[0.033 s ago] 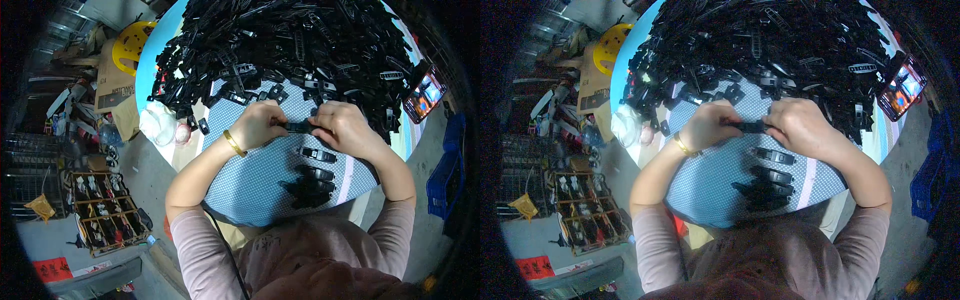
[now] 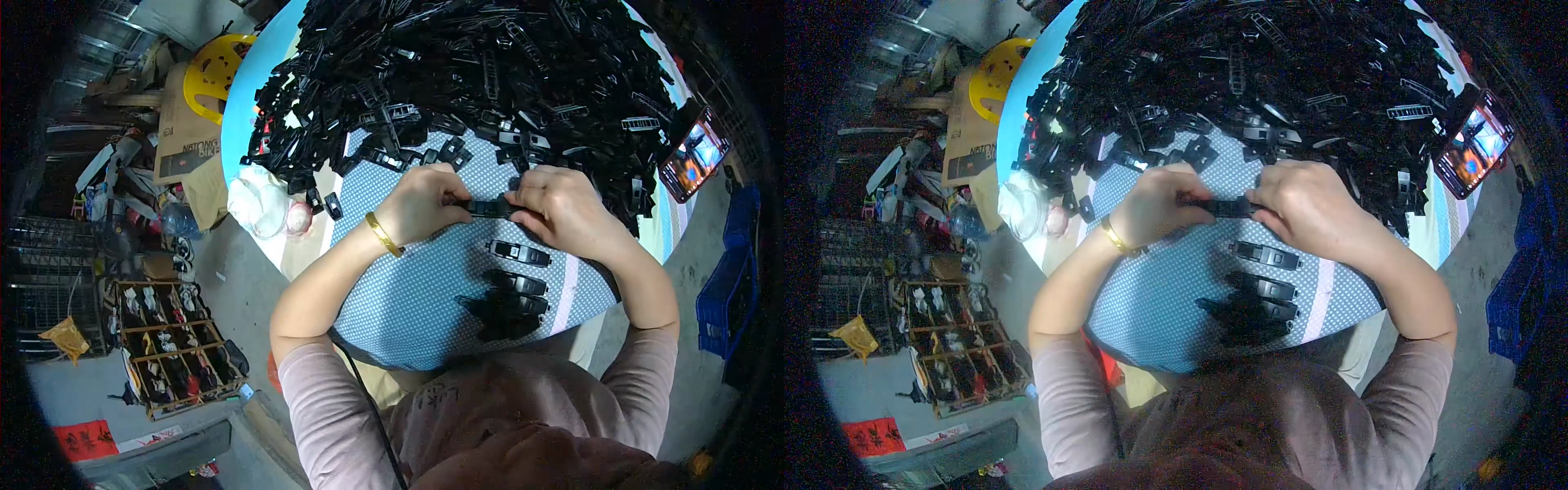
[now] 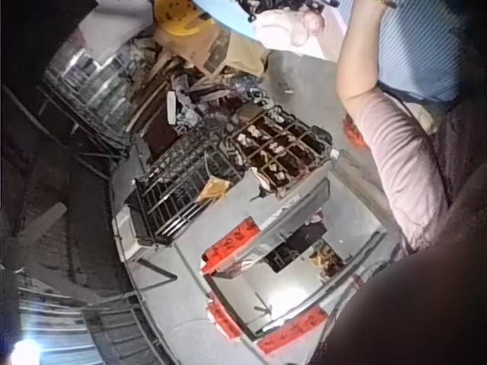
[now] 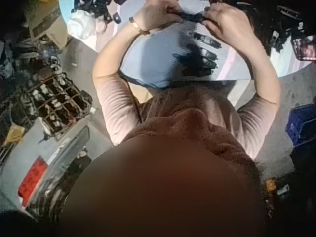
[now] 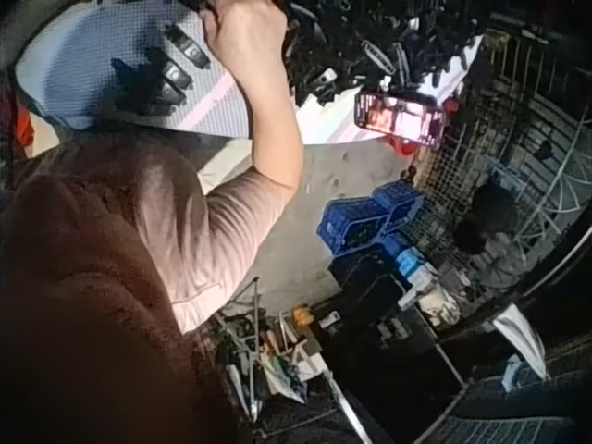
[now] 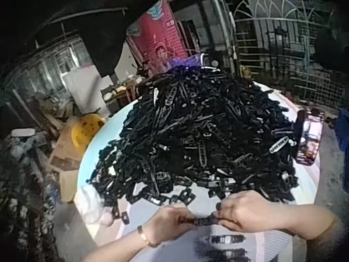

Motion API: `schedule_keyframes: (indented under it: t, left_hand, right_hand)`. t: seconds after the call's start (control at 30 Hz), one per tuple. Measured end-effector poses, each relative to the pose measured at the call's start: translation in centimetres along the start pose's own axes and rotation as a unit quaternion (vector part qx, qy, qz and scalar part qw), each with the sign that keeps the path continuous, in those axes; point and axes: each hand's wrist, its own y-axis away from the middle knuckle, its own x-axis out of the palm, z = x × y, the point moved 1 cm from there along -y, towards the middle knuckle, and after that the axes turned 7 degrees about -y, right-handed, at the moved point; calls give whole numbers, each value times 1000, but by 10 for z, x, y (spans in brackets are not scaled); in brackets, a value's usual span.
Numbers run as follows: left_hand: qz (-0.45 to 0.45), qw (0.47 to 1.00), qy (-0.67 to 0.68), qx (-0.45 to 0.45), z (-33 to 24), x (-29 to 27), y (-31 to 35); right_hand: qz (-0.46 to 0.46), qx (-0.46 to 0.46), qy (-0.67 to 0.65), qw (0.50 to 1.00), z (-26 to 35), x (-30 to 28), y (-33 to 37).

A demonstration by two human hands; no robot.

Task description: Assembling small black plastic clips into a continuous chain.

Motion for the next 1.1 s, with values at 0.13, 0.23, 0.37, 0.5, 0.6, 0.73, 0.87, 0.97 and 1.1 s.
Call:
schedule_keyframes:
  t: [0.13,0.23,0.37,0.5,0.6,0.73,0.87,0.97,1.1]
  left_hand:
    - [-14,997,-57,44,5,3,1]
    - [-27,994,-91,60,0,8,-1]
    - [11,996,-66,64,-3,9,-2]
    - [125,990,-30,50,-8,6,-5]
    - [1,991,-62,122,-6,-4,-5]
    - [-315,875,-367,9,18,-34,-7]
    - [-300,890,-330,-89,37,-36,-7]
    - [-314,901,-288,-87,24,-34,-8]
    - [-271,940,-201,58,3,-17,0]
  right_hand:
    - [4,1,-1,1000,1,2,-2]
    - [-1,4,-28,1000,-1,14,-3]
    - [-8,-18,-26,999,2,19,-6]
    - [62,-10,-97,993,-10,13,-6]
    - [-109,-37,55,992,-8,11,-8]
    - [-152,18,183,971,-20,19,-13]
    - [-132,9,180,975,-27,23,-11]
    - [-136,1,154,979,-25,19,-9]
    - [-191,-8,103,976,-13,7,-10]
